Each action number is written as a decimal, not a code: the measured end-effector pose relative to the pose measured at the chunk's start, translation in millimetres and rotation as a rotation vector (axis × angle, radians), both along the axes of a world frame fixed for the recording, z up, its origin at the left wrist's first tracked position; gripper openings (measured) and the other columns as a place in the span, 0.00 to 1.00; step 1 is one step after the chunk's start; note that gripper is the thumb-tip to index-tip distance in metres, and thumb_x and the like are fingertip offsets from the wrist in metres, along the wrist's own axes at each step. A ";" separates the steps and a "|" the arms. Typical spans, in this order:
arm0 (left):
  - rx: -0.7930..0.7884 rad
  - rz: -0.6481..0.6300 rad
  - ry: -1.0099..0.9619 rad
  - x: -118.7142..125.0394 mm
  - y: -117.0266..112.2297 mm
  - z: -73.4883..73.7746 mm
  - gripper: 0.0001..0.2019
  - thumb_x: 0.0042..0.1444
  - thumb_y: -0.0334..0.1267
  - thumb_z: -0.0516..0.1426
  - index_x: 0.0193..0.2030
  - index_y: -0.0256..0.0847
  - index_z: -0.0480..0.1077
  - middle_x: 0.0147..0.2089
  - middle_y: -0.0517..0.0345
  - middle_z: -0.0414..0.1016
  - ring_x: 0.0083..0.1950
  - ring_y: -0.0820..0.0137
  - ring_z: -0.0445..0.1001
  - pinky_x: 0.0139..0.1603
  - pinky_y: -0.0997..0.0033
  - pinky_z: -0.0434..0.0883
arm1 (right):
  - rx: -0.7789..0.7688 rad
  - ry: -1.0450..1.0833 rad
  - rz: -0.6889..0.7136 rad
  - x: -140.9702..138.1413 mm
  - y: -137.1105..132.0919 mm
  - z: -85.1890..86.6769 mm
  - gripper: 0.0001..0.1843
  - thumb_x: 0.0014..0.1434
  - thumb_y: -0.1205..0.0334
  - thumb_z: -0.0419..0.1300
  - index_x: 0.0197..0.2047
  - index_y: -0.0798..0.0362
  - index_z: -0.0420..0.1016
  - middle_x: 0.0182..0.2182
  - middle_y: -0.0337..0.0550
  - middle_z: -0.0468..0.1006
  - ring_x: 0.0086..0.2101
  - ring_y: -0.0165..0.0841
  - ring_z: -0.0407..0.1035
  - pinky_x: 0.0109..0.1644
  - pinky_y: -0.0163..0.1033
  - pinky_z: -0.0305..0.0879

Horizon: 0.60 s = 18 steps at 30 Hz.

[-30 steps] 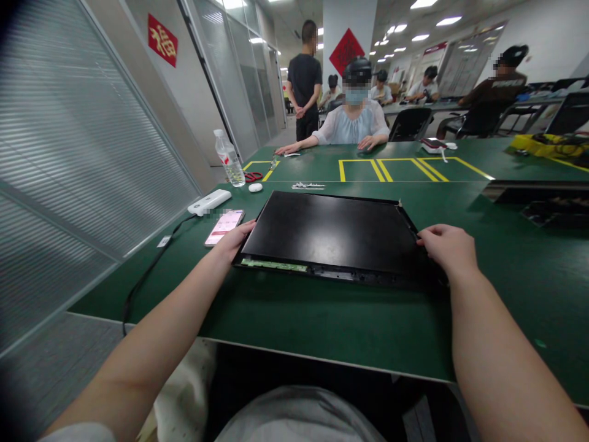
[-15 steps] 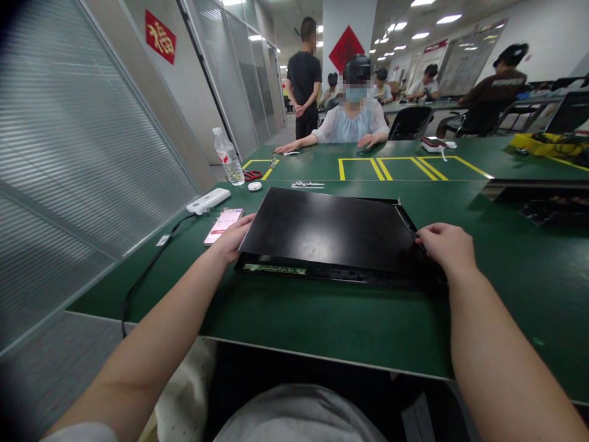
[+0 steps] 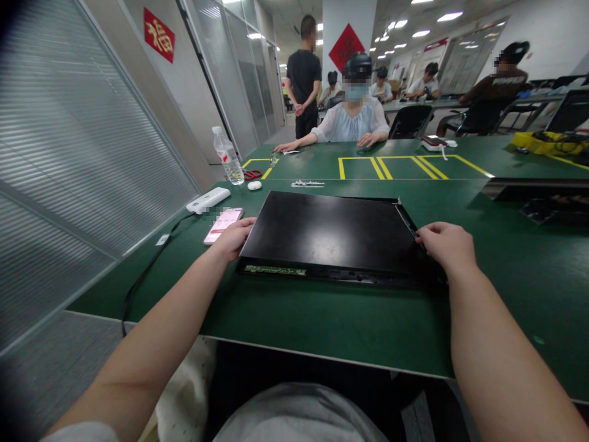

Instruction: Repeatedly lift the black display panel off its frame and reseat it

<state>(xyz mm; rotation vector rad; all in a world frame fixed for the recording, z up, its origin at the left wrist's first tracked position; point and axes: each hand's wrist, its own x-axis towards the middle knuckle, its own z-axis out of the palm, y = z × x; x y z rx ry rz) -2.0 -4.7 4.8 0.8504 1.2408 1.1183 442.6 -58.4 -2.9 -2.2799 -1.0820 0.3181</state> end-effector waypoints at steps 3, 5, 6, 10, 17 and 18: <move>0.011 -0.004 0.021 -0.5 0.7 -0.9 0.24 0.45 0.19 0.61 0.51 0.35 0.79 0.28 0.55 0.82 0.24 0.67 0.79 0.21 0.74 0.71 | 0.000 0.006 0.005 -1.5 -0.8 0.7 0.10 0.48 0.57 0.60 0.31 0.50 0.82 0.26 0.40 0.81 0.22 0.33 0.70 0.34 0.41 0.66; 0.023 -0.003 0.035 -0.7 1.2 -1.4 0.24 0.44 0.18 0.59 0.49 0.35 0.80 0.29 0.54 0.82 0.24 0.67 0.79 0.22 0.74 0.71 | -0.019 0.000 -0.001 -3.8 -1.6 2.9 0.10 0.49 0.57 0.60 0.31 0.50 0.82 0.26 0.40 0.81 0.22 0.33 0.70 0.35 0.41 0.66; 0.028 -0.001 0.041 -0.8 1.4 -1.8 0.24 0.44 0.18 0.58 0.49 0.34 0.80 0.29 0.54 0.83 0.25 0.67 0.79 0.22 0.75 0.71 | -0.028 -0.006 -0.003 -5.2 -2.0 4.3 0.10 0.49 0.57 0.60 0.31 0.50 0.82 0.25 0.40 0.80 0.22 0.32 0.69 0.35 0.40 0.66; 0.043 0.004 0.069 -1.7 2.3 -3.1 0.24 0.42 0.18 0.56 0.46 0.35 0.81 0.28 0.55 0.82 0.23 0.69 0.77 0.22 0.75 0.70 | -0.046 -0.004 -0.010 -9.6 -3.3 9.3 0.09 0.50 0.59 0.60 0.30 0.50 0.81 0.24 0.39 0.79 0.23 0.33 0.69 0.35 0.40 0.65; 0.045 -0.003 0.085 -3.4 3.7 -4.2 0.24 0.41 0.19 0.56 0.44 0.36 0.82 0.27 0.57 0.81 0.22 0.68 0.76 0.21 0.75 0.70 | -0.021 -0.007 -0.001 -4.3 -1.4 5.2 0.08 0.49 0.58 0.60 0.30 0.50 0.81 0.25 0.39 0.80 0.22 0.33 0.69 0.35 0.41 0.66; 0.044 0.001 0.080 -3.3 3.9 -4.1 0.23 0.41 0.19 0.56 0.44 0.36 0.82 0.26 0.57 0.81 0.22 0.69 0.76 0.21 0.75 0.70 | -0.016 -0.005 0.000 -2.4 -0.6 3.5 0.09 0.48 0.58 0.60 0.31 0.50 0.81 0.25 0.39 0.80 0.22 0.33 0.70 0.34 0.41 0.66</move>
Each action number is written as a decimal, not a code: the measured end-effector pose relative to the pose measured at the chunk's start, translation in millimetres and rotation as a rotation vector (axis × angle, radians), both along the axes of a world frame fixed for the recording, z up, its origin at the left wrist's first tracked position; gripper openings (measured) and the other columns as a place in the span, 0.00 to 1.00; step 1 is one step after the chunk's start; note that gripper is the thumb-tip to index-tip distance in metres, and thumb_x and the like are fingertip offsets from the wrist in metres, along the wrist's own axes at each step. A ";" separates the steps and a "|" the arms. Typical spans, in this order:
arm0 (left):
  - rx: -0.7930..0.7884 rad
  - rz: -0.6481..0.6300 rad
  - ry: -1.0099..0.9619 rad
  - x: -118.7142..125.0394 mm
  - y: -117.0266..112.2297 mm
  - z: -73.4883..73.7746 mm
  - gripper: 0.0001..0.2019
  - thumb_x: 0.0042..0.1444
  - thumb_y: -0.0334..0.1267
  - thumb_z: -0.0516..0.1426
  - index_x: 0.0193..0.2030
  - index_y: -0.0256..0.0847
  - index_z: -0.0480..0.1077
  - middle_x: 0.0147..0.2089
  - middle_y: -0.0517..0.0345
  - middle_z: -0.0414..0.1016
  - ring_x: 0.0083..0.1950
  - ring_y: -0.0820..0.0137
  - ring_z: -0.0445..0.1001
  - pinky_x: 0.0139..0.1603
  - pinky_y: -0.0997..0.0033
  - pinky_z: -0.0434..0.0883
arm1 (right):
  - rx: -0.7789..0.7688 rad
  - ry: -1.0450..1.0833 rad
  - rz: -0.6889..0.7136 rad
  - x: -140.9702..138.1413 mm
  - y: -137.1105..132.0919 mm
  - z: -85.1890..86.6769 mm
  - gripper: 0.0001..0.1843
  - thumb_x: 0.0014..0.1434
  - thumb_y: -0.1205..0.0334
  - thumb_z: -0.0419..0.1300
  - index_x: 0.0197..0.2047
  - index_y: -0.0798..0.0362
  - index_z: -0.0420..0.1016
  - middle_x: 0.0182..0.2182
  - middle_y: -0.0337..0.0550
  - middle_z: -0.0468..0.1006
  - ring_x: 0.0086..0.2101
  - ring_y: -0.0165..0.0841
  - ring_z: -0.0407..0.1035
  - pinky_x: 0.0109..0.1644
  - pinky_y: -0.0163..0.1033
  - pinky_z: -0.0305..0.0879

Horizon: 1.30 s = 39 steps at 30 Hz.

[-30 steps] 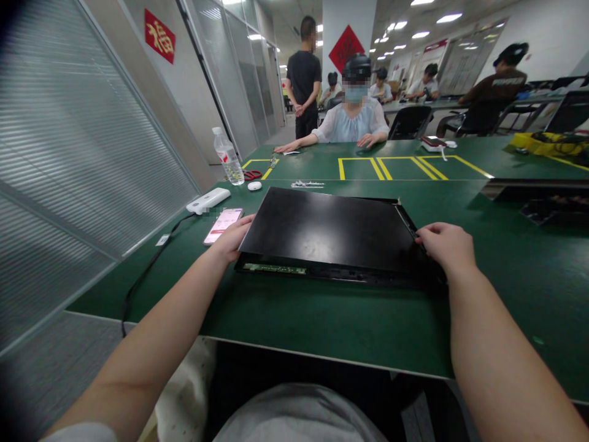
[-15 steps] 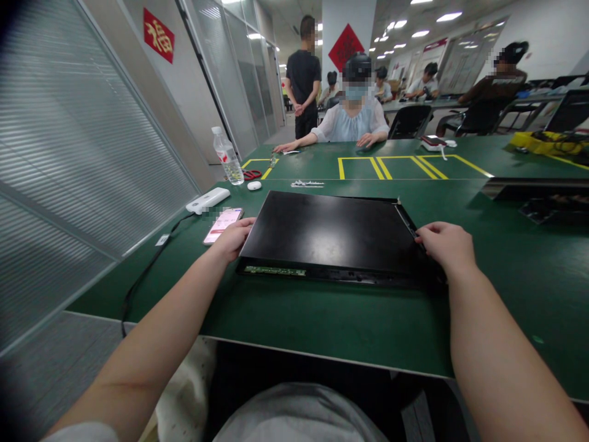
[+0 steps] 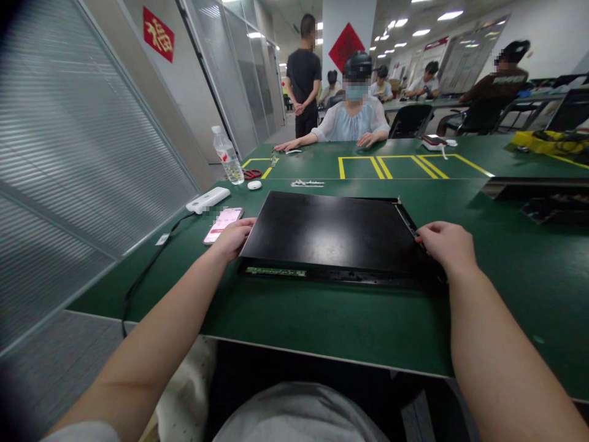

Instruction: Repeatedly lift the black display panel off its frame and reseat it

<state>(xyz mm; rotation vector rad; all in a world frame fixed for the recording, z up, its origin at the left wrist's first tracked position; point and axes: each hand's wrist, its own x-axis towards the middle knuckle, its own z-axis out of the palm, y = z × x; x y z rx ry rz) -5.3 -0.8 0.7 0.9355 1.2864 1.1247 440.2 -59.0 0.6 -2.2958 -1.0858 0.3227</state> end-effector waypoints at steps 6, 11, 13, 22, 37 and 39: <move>-0.006 0.050 -0.042 1.4 1.0 0.0 0.15 0.48 0.23 0.61 0.42 0.35 0.82 0.26 0.56 0.80 0.23 0.68 0.77 0.22 0.75 0.70 | 0.016 0.008 -0.002 3.6 1.3 -4.2 0.10 0.47 0.57 0.60 0.32 0.49 0.81 0.25 0.40 0.81 0.23 0.34 0.71 0.33 0.41 0.66; -0.002 0.050 -0.058 0.3 3.3 -1.9 0.15 0.48 0.26 0.63 0.44 0.35 0.81 0.28 0.55 0.81 0.27 0.66 0.79 0.25 0.74 0.71 | -0.004 0.019 -0.004 -2.6 -1.7 0.7 0.09 0.49 0.58 0.60 0.31 0.50 0.81 0.26 0.40 0.81 0.23 0.33 0.70 0.35 0.41 0.66; 0.026 0.062 -0.051 0.6 4.3 -2.6 0.14 0.50 0.27 0.62 0.44 0.35 0.81 0.29 0.55 0.81 0.31 0.65 0.80 0.27 0.73 0.72 | -0.010 0.029 -0.010 -4.0 -2.3 2.2 0.09 0.49 0.59 0.61 0.31 0.50 0.81 0.26 0.39 0.81 0.23 0.33 0.70 0.35 0.40 0.66; 0.236 -0.048 -0.090 5.3 -9.2 8.5 0.18 0.44 0.40 0.72 0.42 0.37 0.80 0.39 0.51 0.84 0.46 0.59 0.81 0.45 0.69 0.75 | 0.036 0.002 0.008 3.0 1.1 -4.6 0.09 0.46 0.57 0.60 0.29 0.50 0.81 0.22 0.40 0.79 0.22 0.33 0.70 0.32 0.40 0.64; 0.487 -0.063 -0.038 0.7 -7.6 2.0 0.14 0.48 0.38 0.69 0.43 0.41 0.83 0.64 0.49 0.74 0.71 0.53 0.65 0.66 0.64 0.66 | 0.065 0.046 -0.044 12.5 6.3 -11.8 0.14 0.49 0.55 0.60 0.36 0.49 0.82 0.32 0.43 0.82 0.30 0.36 0.72 0.41 0.42 0.68; 0.505 -0.051 -0.029 1.9 -10.0 4.9 0.14 0.48 0.37 0.69 0.44 0.41 0.83 0.64 0.50 0.74 0.72 0.53 0.63 0.67 0.64 0.64 | 0.077 0.031 -0.072 16.5 9.5 -15.4 0.14 0.48 0.54 0.62 0.36 0.49 0.83 0.35 0.44 0.83 0.32 0.37 0.72 0.42 0.43 0.68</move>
